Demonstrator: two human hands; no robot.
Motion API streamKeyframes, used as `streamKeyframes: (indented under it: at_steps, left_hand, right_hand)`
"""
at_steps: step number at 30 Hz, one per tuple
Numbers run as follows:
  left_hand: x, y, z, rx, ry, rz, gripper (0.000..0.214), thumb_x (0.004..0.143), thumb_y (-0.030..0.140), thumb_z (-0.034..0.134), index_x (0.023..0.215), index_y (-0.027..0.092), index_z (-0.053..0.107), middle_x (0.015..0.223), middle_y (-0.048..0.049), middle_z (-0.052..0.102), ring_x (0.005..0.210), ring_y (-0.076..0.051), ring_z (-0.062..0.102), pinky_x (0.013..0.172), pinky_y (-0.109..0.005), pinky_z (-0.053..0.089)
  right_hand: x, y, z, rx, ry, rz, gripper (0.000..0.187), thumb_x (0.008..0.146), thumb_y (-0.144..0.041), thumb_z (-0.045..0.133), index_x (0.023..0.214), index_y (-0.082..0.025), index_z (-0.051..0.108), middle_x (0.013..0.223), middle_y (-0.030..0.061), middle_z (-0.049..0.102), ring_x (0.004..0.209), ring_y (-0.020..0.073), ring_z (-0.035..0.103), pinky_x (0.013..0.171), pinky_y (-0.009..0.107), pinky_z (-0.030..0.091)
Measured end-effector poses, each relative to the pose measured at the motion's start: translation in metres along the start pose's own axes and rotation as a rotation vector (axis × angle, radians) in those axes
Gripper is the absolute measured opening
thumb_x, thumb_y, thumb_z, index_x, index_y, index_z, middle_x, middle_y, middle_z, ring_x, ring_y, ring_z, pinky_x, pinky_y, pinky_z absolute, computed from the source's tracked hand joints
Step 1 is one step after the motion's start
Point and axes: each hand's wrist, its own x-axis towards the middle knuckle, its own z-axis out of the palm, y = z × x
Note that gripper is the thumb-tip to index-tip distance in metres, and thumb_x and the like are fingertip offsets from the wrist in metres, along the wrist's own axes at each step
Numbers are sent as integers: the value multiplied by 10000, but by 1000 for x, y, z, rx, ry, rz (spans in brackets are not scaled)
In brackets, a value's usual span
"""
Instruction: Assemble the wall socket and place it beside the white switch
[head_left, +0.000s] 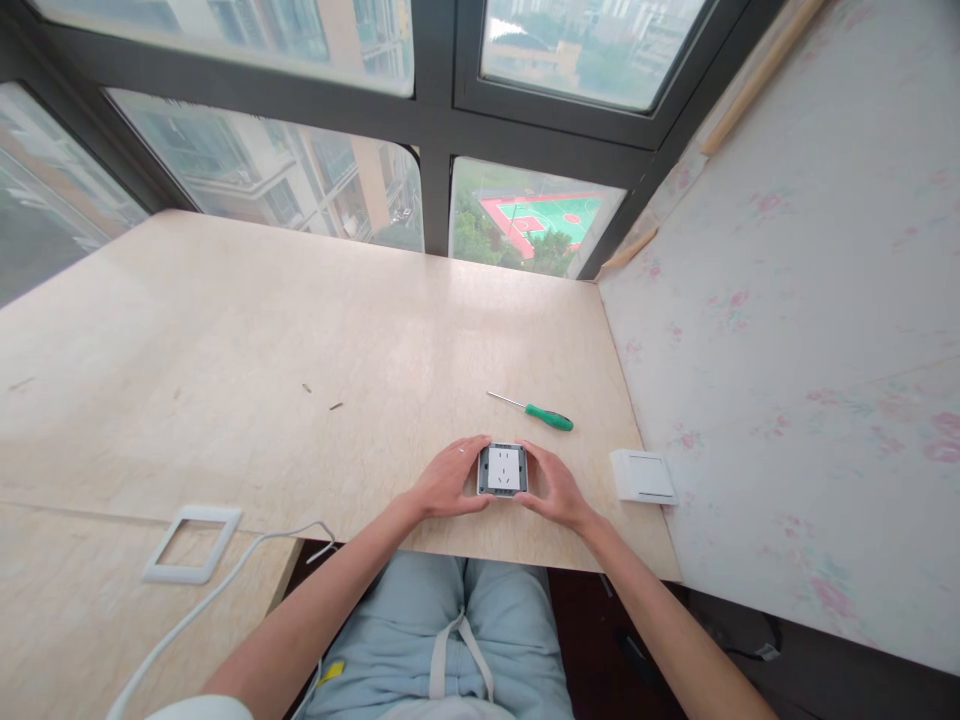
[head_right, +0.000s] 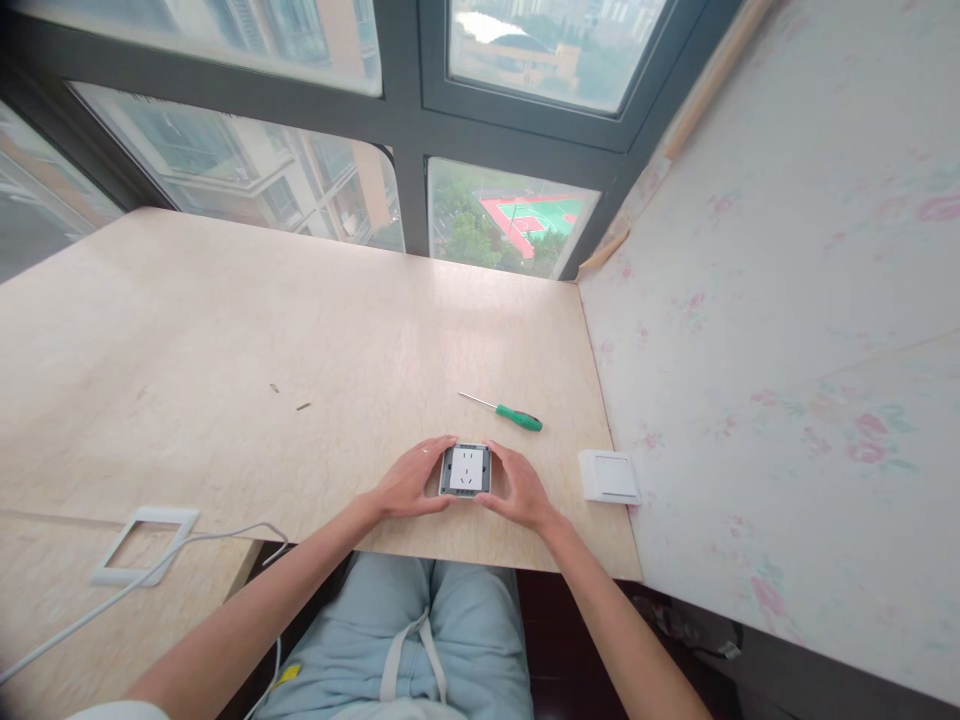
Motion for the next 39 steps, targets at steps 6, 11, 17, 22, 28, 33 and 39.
streamKeyframes:
  at_steps: [6,11,17,22,28,33,39]
  left_hand:
    - [-1,-1,1,4,-1,-20,957,745,554,692,1490,174,229,1471,-191,442,1360,-357,425,1126,-541,345]
    - [0,0,0,1,1,-5,929,759,575,674,1484,181,247,1465,-186,452,1342,-354,447,1116,-535,360]
    - [0,0,0,-6,6,-3,910,761,593,669,1471,180,278,1467,-180,454,1349,-346,444,1120,-524,364]
    - [0,0,1,-9,10,-14,916,750,600,684,1467,182,297,1474,-171,453,1360,-338,434,1126,-519,363]
    - [0,0,1,-10,17,-27,904,748,580,693,1460,176,309,1459,-169,471,1347,-336,451,1119,-515,374]
    - [0,1,1,-8,11,-41,932,739,592,691,1471,183,286,1448,-170,482,1335,-343,461,1106,-519,381]
    - [0,0,2,-3,9,-54,992,724,596,701,1495,184,233,1461,-180,459,1344,-352,449,1105,-527,378]
  right_hand:
    - [0,-1,-1,3,4,1,855,802,-623,643,1488,-247,299,1439,149,515,1290,343,519,1048,518,443]
    - [0,-2,-3,6,2,-10,875,794,-639,643,1496,-258,287,1446,150,507,1291,349,518,1046,526,444]
    - [1,-3,-3,-13,-10,-22,855,808,-605,650,1502,-259,290,1462,149,491,1313,348,501,1059,533,432]
    - [0,-2,-3,2,4,-23,853,802,-582,672,1498,-259,300,1465,149,488,1319,343,496,1061,534,431]
    - [0,-3,-3,10,1,-14,869,791,-594,676,1501,-265,296,1467,145,489,1313,348,503,1061,534,431]
    - [-1,-4,-3,16,2,-1,914,776,-598,691,1511,-266,261,1464,148,490,1309,348,505,1059,534,433]
    - [-1,-2,-3,66,8,23,865,811,-637,627,1508,-265,274,1479,147,473,1324,352,489,1072,548,422]
